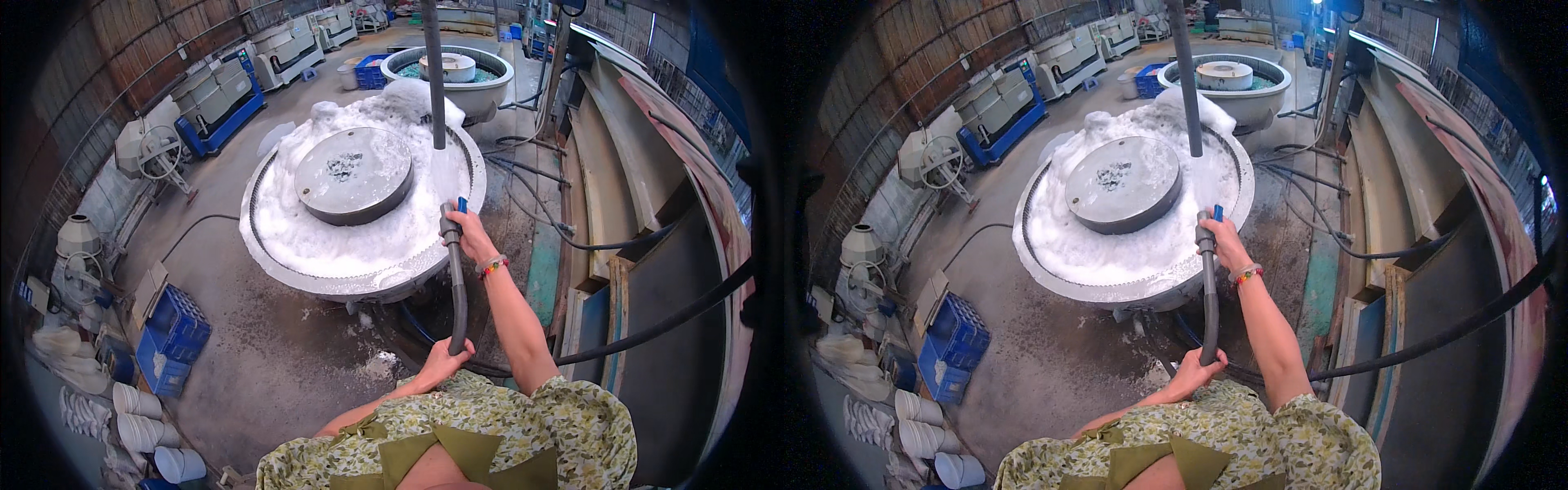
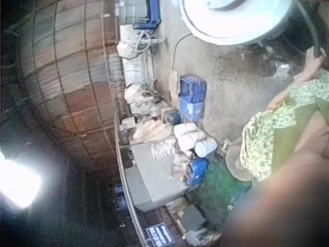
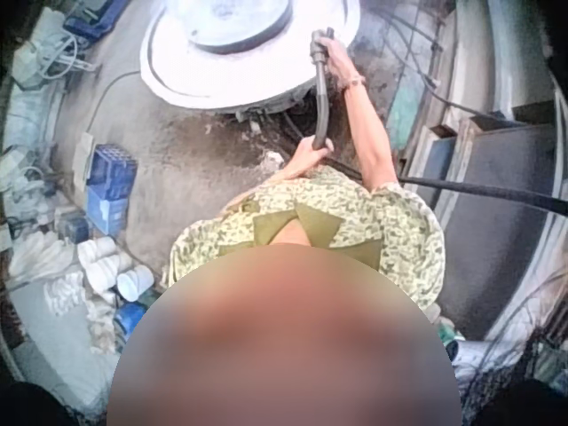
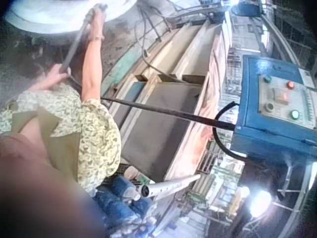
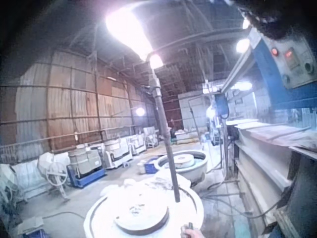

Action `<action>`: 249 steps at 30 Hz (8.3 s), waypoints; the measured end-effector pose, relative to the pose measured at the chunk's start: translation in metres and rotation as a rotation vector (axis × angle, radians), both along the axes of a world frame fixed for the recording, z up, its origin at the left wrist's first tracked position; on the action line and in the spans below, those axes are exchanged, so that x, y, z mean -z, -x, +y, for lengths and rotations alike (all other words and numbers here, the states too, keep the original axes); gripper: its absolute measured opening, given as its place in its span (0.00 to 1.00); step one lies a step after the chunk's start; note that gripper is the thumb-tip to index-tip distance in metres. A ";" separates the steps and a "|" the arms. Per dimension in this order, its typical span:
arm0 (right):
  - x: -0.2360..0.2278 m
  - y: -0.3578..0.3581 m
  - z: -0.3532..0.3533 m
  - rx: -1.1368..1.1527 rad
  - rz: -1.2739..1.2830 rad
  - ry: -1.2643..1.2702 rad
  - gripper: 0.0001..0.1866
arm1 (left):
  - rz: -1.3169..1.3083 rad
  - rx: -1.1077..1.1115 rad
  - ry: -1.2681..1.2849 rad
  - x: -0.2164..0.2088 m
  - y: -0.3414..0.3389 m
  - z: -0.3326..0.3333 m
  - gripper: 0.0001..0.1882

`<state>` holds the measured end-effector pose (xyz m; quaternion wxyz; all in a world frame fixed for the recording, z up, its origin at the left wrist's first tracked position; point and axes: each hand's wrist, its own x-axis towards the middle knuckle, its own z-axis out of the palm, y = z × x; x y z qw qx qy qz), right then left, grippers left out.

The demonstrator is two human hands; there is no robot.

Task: The person uses a hose to spray water into a large rotating industrial washing machine filled with colorful plastic pieces. They rinse the machine's interior and the surrounding floor area, moving around the equipment to cover different sections.

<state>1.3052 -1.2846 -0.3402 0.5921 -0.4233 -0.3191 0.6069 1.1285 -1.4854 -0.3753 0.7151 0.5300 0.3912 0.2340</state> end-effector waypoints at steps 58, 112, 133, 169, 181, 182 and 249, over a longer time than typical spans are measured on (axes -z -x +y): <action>-0.053 0.146 0.090 -0.241 -0.181 -0.118 0.11 | 0.073 -0.310 -0.391 0.036 0.085 0.028 0.14; -0.043 0.479 0.124 -0.352 -0.190 -0.006 0.10 | -0.131 -0.303 -0.145 -0.008 0.417 0.050 0.15; 0.034 0.523 0.134 -0.495 -0.199 0.286 0.12 | -0.144 -0.453 -0.088 -0.008 0.423 0.039 0.11; 0.070 0.174 -0.043 0.198 0.229 0.256 0.17 | 0.087 0.227 -0.310 0.004 0.260 0.000 0.12; 0.123 0.128 -0.066 -0.054 0.232 0.396 0.20 | 0.307 0.043 -0.092 0.016 0.174 -0.066 0.11; 0.129 0.143 -0.065 -0.132 0.224 0.381 0.24 | 0.333 0.014 -0.033 0.022 0.177 -0.079 0.11; 0.040 0.465 0.010 -0.581 -0.439 0.135 0.08 | -0.005 -0.401 0.053 0.012 0.349 -0.059 0.04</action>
